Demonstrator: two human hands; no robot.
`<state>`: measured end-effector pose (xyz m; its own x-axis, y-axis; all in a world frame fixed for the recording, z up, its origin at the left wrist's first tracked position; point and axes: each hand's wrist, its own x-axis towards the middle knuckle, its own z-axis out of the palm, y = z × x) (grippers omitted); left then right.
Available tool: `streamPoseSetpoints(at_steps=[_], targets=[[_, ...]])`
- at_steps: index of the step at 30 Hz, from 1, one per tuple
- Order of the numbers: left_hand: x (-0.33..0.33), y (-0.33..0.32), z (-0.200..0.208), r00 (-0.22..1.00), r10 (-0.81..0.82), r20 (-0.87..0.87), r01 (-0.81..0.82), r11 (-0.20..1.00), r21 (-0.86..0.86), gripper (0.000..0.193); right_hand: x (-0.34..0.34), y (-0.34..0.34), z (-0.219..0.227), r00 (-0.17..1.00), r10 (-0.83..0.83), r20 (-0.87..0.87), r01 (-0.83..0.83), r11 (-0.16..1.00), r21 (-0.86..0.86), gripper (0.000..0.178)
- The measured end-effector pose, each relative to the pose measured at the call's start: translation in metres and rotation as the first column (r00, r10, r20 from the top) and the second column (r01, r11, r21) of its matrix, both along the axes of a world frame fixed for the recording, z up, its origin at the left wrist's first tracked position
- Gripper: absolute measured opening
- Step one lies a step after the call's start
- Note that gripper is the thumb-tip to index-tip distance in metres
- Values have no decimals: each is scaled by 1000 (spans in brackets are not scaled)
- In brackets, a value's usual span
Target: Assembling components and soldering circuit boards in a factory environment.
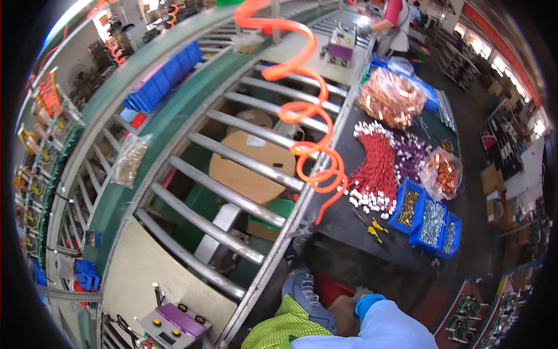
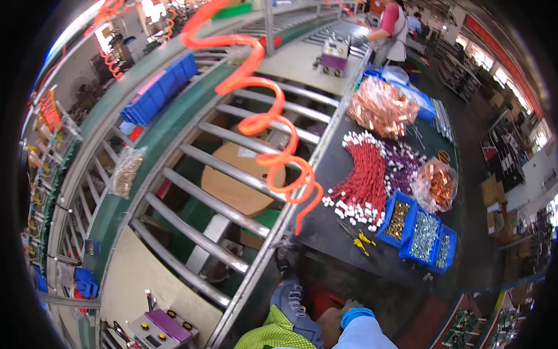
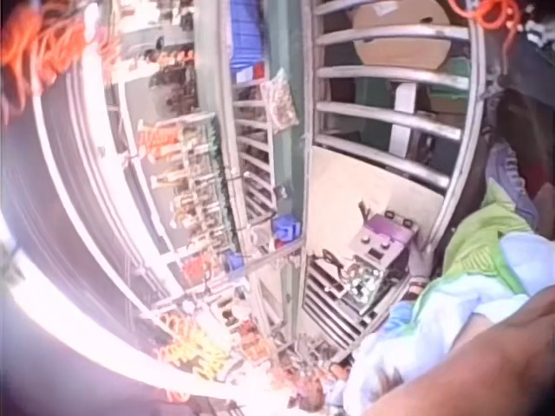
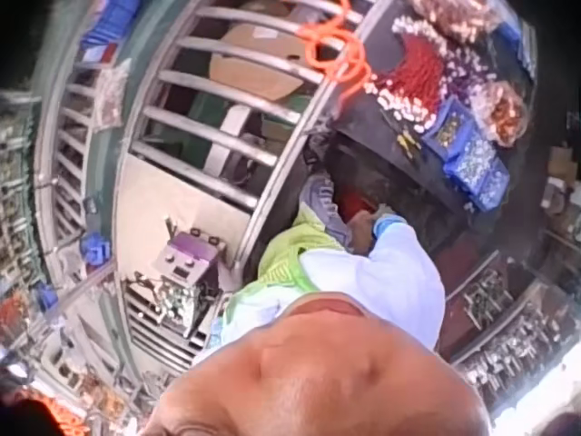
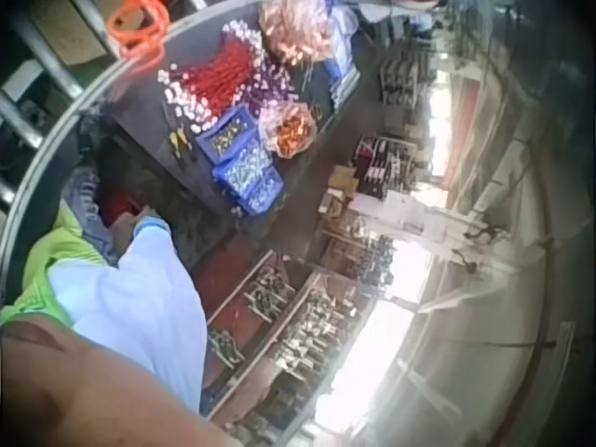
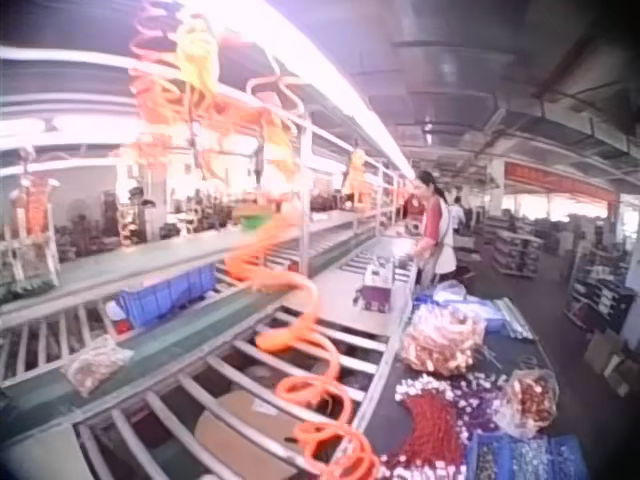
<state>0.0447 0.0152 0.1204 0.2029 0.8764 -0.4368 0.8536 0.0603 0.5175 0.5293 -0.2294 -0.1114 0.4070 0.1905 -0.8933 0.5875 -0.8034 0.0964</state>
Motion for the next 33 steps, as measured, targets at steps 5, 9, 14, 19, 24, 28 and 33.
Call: streamPoseSetpoints(at_steps=[5,9,14,19,24,28,33], targets=[[55,10,-33,908,-162,-387,155,987,-48,84,-24,-76,-20,973,-232,-12,231,972,-51,107],[87,24,-65,932,-286,-223,347,881,320,91,-34,-79,-43,979,-153,-134,149,988,-34,90],[130,40,-74,967,-249,-47,253,955,155,91,-82,-73,-95,896,227,-381,-182,972,150,60],[164,64,-68,926,-368,-89,378,883,280,84,-11,11,-48,611,741,-278,-602,664,444,31],[169,67,-72,969,-246,34,238,959,152,68,38,199,138,871,490,-24,-182,369,912,23],[159,61,-93,961,-204,186,131,930,342,56,-21,283,253,527,644,555,-670,-87,737,35],[112,11,-107,943,-146,297,-81,768,635,54,-37,333,227,127,772,623,-988,155,10,64]])
